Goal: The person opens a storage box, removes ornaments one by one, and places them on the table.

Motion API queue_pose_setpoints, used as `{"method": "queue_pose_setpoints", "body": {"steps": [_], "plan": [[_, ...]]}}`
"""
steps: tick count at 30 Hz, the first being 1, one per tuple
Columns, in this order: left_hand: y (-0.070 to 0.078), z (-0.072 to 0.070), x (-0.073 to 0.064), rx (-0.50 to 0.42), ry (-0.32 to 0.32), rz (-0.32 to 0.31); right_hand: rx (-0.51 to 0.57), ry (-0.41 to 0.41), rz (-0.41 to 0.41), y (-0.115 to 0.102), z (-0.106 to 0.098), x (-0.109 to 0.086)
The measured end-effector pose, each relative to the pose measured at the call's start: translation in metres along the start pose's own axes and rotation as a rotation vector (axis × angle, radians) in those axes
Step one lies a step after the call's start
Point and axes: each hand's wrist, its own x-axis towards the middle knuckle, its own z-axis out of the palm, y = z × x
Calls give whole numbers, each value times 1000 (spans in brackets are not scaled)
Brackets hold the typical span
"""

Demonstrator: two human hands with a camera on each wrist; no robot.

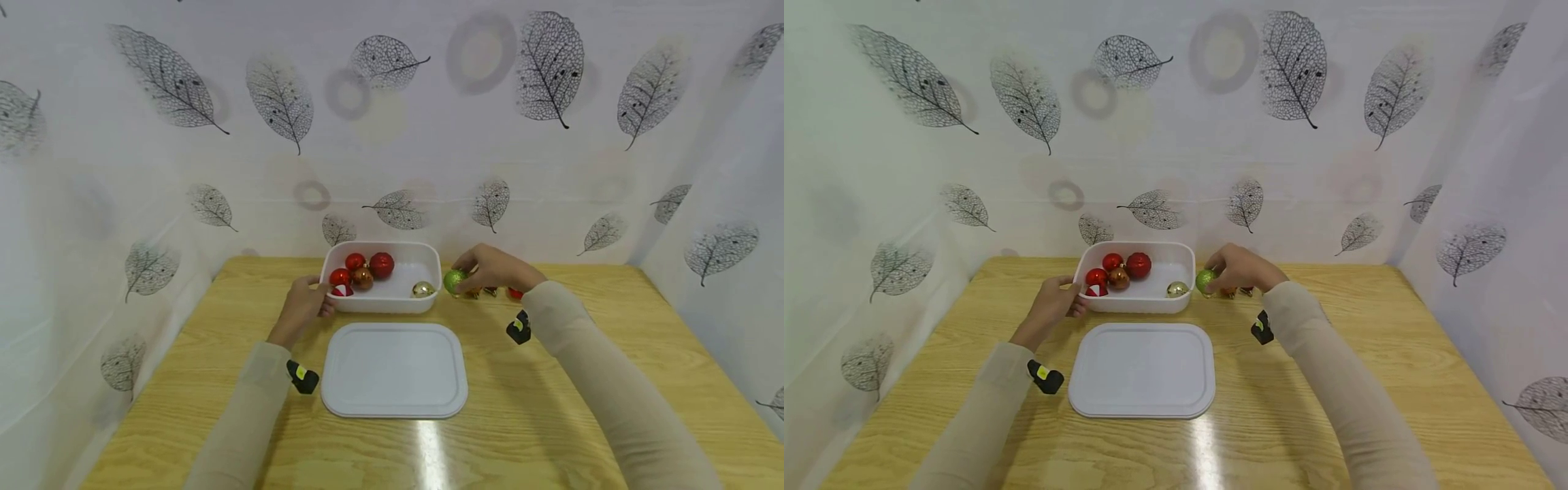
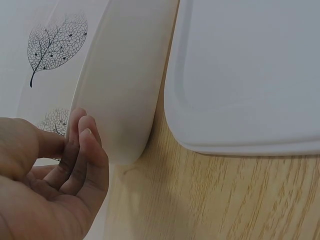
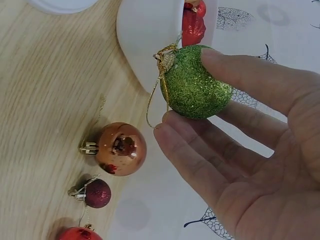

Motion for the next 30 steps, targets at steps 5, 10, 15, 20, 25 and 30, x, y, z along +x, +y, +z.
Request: {"method": "queue_pose_setpoints", "body": {"steps": [5, 10, 15, 20, 25, 30], "plan": [[1, 1, 0, 15, 4, -12, -3, 14, -6, 6, 3, -2], [2, 1, 0, 16, 3, -10, 101, 8, -1, 12, 9, -6], [2, 2, 0, 18, 1, -7, 180, 9, -21, 15, 10, -10], [0, 1, 2, 17, 1, -12, 92, 19, -37, 18, 6, -13], [1, 1, 2, 17, 2, -16, 69, 22, -21, 25, 2, -17], [1, 1, 1, 17, 10, -27, 64, 43, 9, 30, -3, -27]]}}
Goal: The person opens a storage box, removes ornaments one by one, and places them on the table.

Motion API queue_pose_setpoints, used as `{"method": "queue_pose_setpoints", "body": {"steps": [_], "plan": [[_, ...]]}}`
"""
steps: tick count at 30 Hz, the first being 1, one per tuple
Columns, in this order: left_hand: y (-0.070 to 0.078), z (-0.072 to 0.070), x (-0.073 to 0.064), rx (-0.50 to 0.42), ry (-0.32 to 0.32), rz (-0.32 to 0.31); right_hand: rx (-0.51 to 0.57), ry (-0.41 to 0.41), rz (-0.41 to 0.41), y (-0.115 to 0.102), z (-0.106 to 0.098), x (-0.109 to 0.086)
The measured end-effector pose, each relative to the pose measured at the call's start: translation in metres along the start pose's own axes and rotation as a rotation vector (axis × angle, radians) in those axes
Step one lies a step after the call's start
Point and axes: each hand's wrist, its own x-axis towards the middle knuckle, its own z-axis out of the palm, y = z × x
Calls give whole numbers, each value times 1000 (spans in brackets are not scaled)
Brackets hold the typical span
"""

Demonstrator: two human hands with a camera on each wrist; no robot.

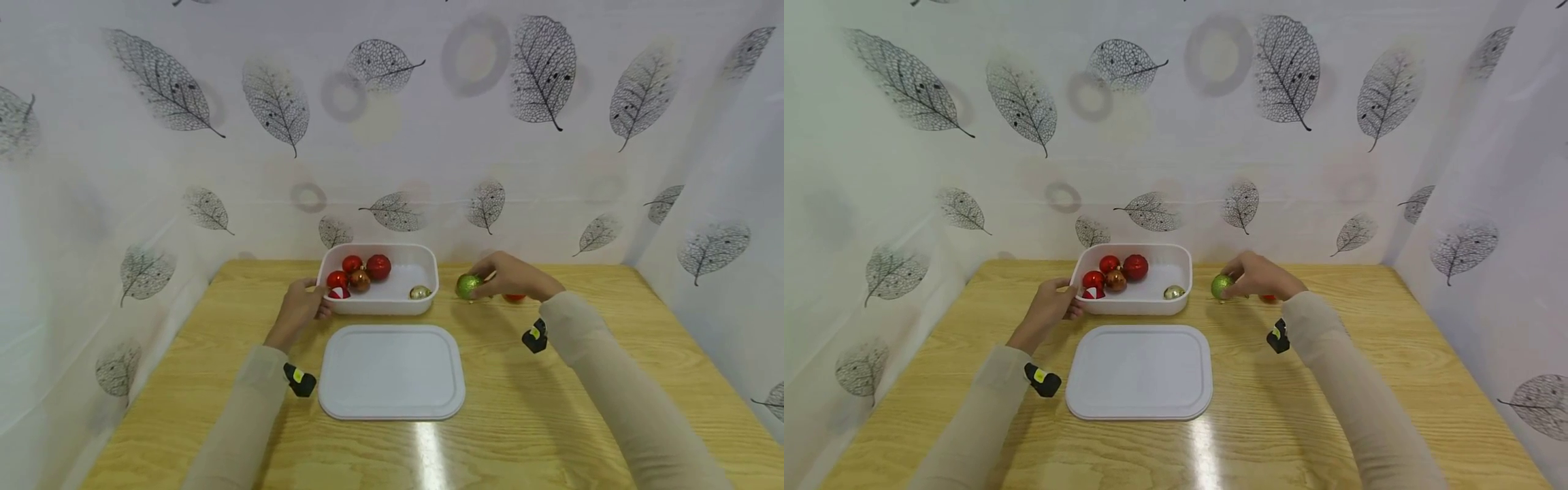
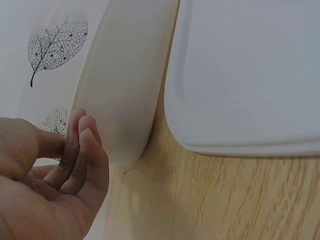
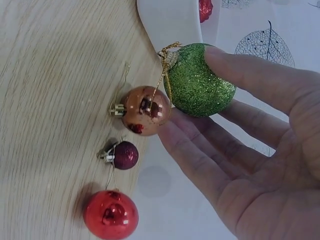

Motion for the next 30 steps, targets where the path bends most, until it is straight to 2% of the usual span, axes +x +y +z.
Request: {"method": "queue_pose_setpoints", "body": {"steps": [21, 30], "plan": [[-4, 2, 2, 3, -7, 23, 18, 86, 110, 32, -38, -54], [-4, 1, 1, 1, -4, 34, 48, 93, 183, 64, -50, -76]]}}
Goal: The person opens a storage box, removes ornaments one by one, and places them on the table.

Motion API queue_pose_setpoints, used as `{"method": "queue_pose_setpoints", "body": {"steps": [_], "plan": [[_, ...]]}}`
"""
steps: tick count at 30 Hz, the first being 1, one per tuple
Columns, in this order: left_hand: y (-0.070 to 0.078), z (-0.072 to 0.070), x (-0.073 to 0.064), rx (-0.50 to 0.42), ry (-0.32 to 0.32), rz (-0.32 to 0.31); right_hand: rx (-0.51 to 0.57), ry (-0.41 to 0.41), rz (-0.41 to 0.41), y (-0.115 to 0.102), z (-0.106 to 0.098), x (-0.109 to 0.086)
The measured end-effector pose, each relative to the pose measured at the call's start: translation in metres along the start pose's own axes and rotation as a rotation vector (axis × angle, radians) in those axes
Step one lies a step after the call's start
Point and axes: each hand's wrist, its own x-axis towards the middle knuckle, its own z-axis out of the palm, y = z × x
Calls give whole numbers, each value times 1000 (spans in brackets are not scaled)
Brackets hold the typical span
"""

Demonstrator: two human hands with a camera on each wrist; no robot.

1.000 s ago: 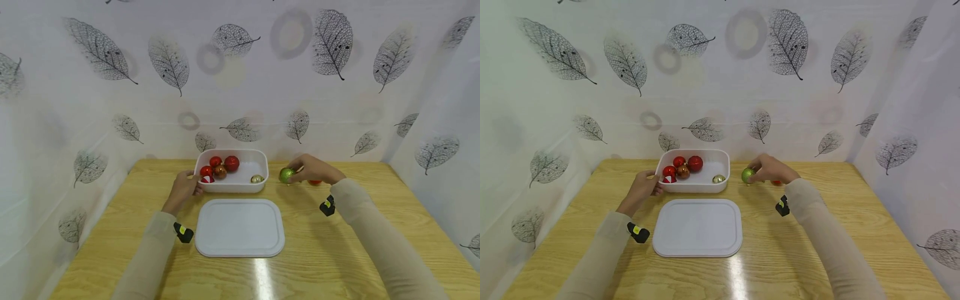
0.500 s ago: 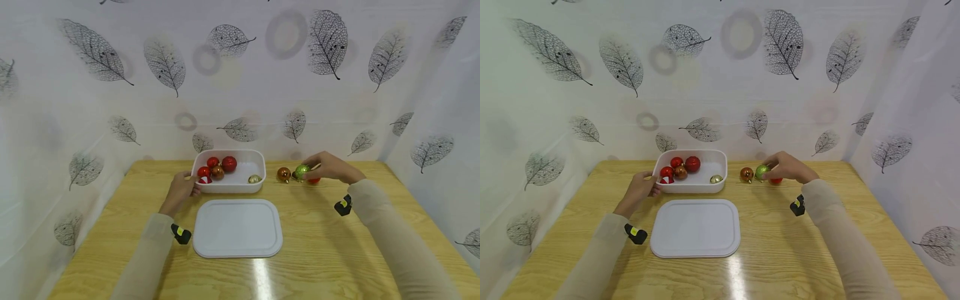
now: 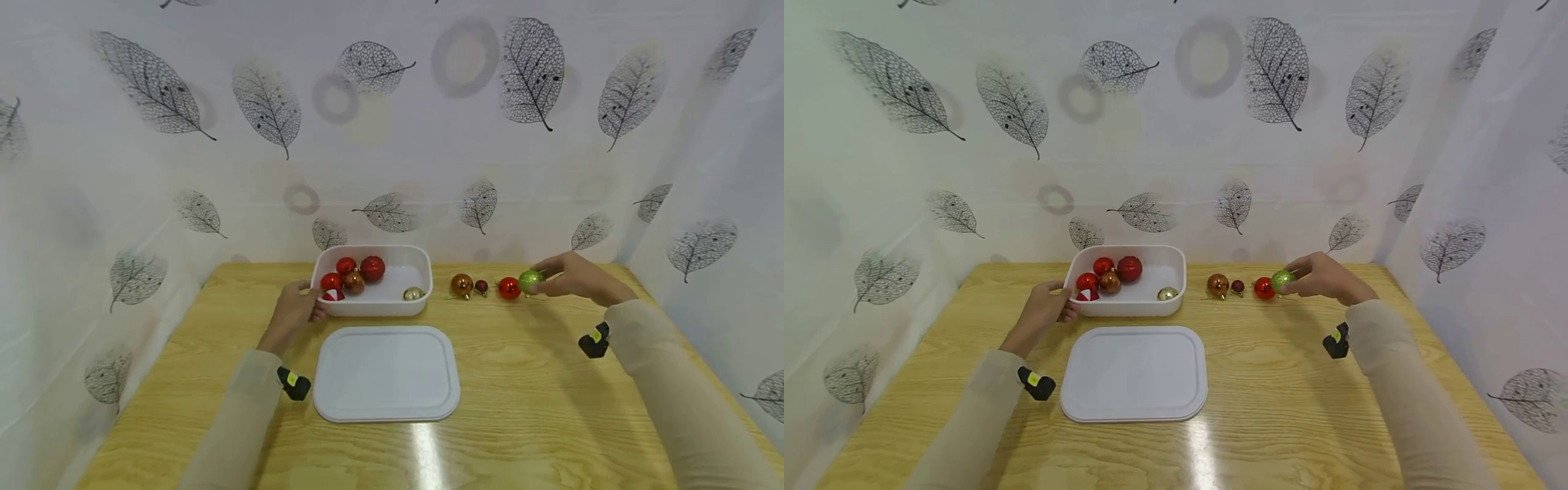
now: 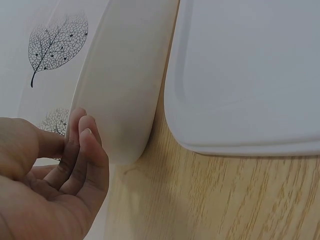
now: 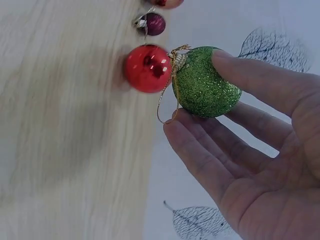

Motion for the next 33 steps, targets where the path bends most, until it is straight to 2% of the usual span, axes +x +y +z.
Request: {"method": "queue_pose_setpoints", "body": {"steps": [7, 15, 21, 27, 33], "plan": [[1, -1, -1, -12, -7, -2, 25, 11, 52, 24, 0, -1], [-1, -1, 1, -4, -4, -9, 69, 51, 70, 47, 10, 8], [-1, -1, 0, -10, -1, -11, 72, 69, 112, 52, 14, 12], [1, 0, 0, -7, 10, -16, 126, 61, 128, 51, 17, 15], [0, 0, 0, 2, 10, -27, 134, 55, 138, 52, 19, 18]]}}
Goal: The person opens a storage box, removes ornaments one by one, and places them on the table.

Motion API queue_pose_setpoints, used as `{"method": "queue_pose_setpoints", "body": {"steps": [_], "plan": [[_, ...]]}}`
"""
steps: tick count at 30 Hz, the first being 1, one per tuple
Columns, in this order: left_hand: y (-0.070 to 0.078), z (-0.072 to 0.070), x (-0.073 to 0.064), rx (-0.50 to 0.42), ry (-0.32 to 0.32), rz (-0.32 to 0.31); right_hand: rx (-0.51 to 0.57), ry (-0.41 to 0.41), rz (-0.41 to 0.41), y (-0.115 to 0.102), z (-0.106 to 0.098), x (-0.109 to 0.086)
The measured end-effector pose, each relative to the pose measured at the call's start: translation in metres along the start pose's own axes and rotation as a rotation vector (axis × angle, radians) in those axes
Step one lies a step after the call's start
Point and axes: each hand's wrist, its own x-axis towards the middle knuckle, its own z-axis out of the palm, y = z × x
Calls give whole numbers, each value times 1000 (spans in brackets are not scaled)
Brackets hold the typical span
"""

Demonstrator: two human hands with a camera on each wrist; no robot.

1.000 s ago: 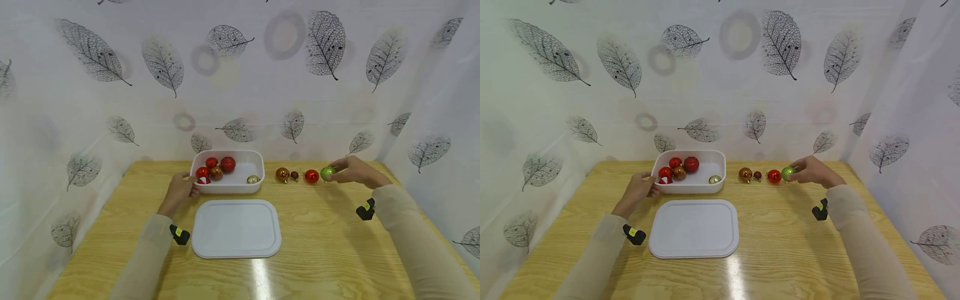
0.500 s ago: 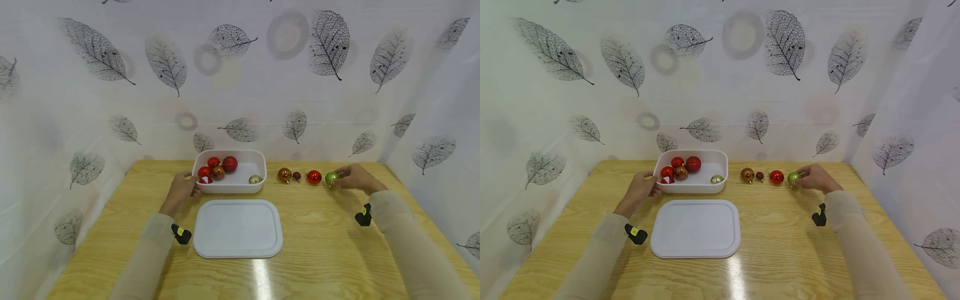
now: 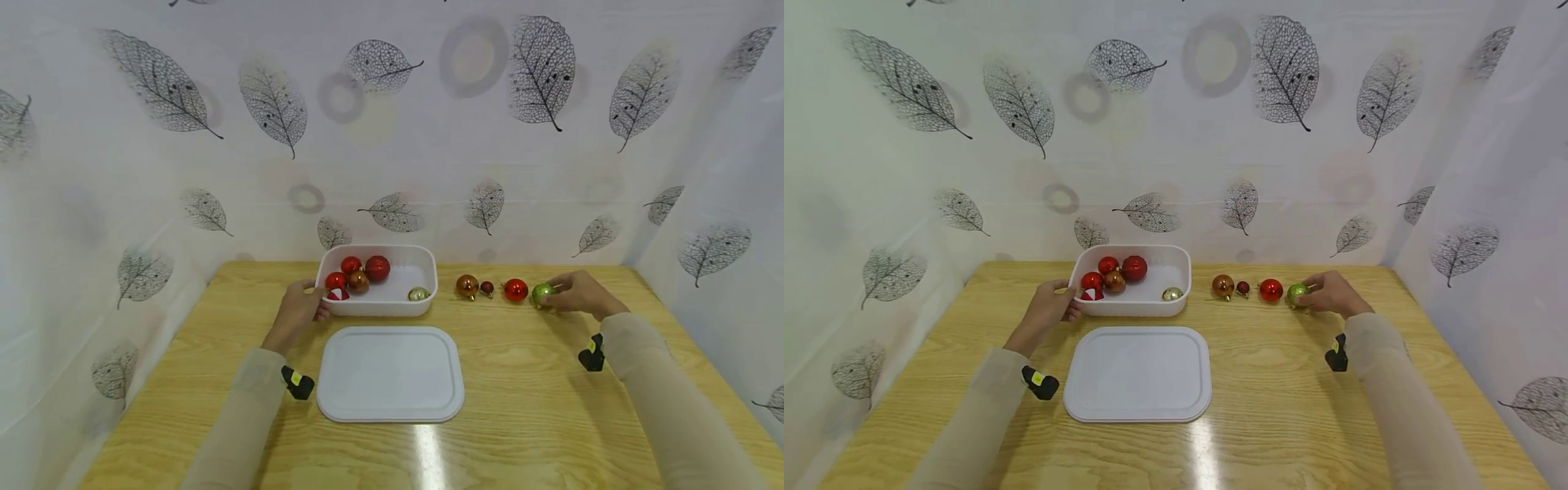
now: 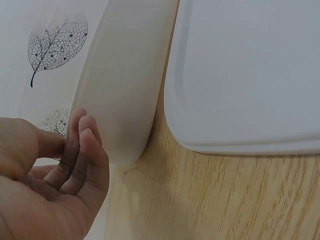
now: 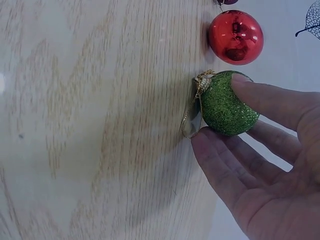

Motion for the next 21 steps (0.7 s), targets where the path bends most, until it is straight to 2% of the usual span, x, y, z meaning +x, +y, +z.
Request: {"method": "queue_pose_setpoints", "body": {"steps": [13, 21], "plan": [[-2, 0, 0, 1, -9, 5, 11, -16, -15, 1, -2, -3], [-2, -1, 1, -4, -4, 10, -17, -8, -27, -6, -13, -9]]}}
